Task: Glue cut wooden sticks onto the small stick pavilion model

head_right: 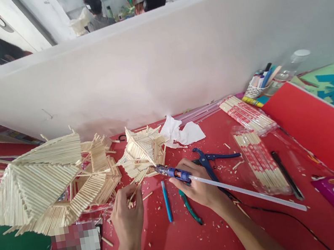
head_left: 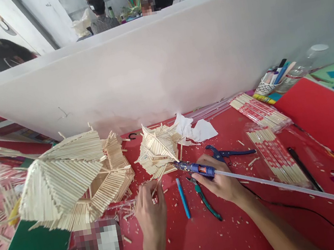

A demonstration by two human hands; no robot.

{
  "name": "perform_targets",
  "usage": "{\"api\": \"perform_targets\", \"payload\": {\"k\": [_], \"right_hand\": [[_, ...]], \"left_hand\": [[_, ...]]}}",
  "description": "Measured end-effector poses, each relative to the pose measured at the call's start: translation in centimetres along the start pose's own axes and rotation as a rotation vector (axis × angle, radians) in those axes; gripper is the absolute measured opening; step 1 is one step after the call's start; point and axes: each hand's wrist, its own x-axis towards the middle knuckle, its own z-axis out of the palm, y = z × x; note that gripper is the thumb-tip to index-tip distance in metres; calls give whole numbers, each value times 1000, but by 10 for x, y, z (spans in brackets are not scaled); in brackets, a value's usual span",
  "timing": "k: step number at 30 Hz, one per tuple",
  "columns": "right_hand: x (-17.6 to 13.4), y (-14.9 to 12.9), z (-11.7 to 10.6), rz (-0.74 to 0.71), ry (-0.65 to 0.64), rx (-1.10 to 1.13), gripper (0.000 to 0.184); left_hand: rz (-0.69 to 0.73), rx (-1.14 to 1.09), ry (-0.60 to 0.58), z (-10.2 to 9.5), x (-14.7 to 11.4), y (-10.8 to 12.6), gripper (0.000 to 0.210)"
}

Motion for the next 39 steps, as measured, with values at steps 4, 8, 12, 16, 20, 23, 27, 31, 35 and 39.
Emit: {"api": "perform_targets", "payload": {"k": [4, 8, 12, 16, 20, 23, 27, 31, 35, 39], "right_hand": [[0, -1, -1, 1, 5, -7, 23], [0, 0, 0, 7, 5, -7, 23], [0, 0, 0, 12, 3, -7, 25], [-1, 0, 0, 18, -9, 2, 26], [-1, 0, 0, 15, -13, 13, 25], [-1, 0, 0, 9, -24, 13, 25], [-1, -1, 0, 12, -32, 15, 25], [-2, -2, 0, 10, -35, 20, 25], [-2, 0, -2, 44, -9, 92, 26], [-6, 10, -8, 146, -8, 256, 34]], "left_hand": [[-19, -29, 9, 2, -2, -2, 7], [-58, -37, -10, 2, -3, -5, 10], [-105, -42, -31, 1, -3, -6, 11], [-112, -53, -27, 2, -2, -6, 11], [-100, -48, -14, 2, -2, -5, 8], [-97, -60, -21, 1, -1, -4, 9], [-106, -71, -24, 0, 0, -3, 10], [-114, -65, -34, -1, 1, -3, 11], [-106, -57, -24, 1, 0, -4, 10], [-105, -39, -23, 2, -2, -4, 10]]}}
